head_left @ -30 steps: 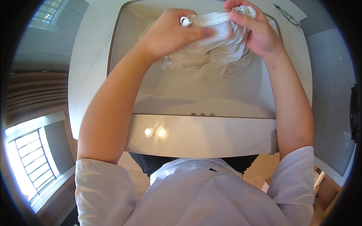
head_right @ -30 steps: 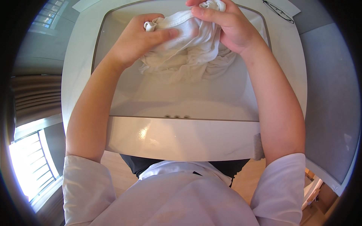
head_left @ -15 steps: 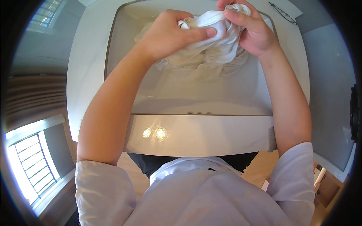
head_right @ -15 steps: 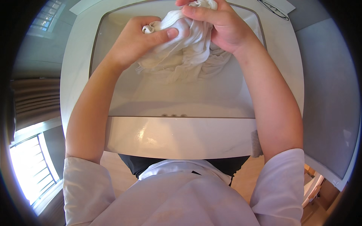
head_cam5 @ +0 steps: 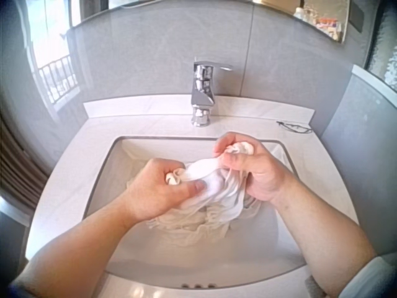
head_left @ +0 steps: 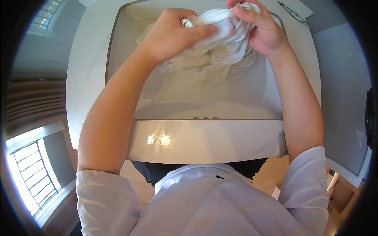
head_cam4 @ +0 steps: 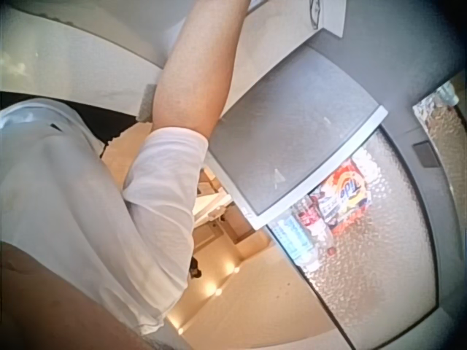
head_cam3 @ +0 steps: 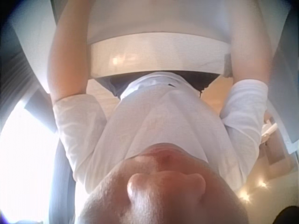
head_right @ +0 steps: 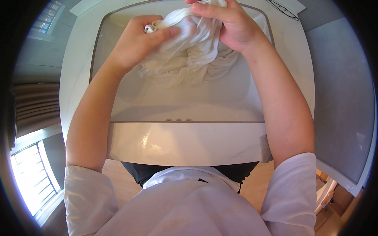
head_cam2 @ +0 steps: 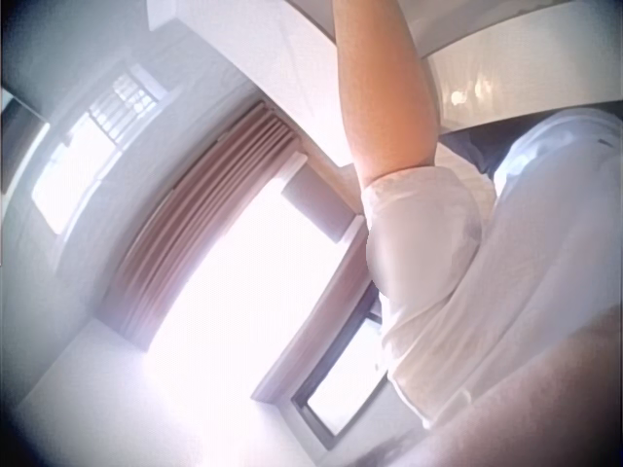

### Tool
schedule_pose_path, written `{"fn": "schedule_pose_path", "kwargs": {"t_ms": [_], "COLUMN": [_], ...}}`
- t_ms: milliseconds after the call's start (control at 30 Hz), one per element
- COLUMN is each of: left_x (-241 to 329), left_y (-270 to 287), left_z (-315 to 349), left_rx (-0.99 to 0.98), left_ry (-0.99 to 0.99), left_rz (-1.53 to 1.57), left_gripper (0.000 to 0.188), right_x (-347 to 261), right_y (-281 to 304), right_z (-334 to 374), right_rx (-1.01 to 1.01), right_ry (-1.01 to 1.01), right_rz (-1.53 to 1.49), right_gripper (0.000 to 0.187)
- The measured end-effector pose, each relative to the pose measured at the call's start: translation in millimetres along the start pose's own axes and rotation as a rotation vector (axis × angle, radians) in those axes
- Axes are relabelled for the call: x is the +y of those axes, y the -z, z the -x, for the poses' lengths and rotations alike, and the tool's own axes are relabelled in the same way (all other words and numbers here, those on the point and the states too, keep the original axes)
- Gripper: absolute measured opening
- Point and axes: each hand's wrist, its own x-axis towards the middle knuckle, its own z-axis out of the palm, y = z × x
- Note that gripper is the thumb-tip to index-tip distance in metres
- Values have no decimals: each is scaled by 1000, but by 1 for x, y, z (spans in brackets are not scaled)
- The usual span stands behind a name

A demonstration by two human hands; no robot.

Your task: The person washes a white shirt by hand under a running faucet in a bathroom sink, rubbing and scrubbing the fabric repeatedly before leaving it in the water.

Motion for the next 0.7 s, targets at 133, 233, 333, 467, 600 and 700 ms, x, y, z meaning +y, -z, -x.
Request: {"fn": "schedule_pose_path", "kwargs": {"t_ms": [133,233,333,467,600,700], "left_x": [-4,-17,-41,-51,-53,-61], "left_y": [3,11,24,34,34,44], "left_z": [-1,-3,-16,-25,-27,-28], "left_rx": [22,72,151,226,337,387], "left_ry": [-39,-28,-6,19,155,141], "left_rz": [46,122,173,91,103,-20], "left_gripper": [31,24,18,13,15,20], "right_x": [-1,-2,2,14,17,12], "right_y": [3,1,4,19,32,27], "right_z": [-1,-4,-11,-15,-13,-18], "right_rx": [29,160,346,481,588,730], "right_ry": [-47,-98,-131,-181,-48,-6], "right_rz": [18,218,624,1092,1372,1355], "right_gripper": [22,22,21,31,43,45]}}
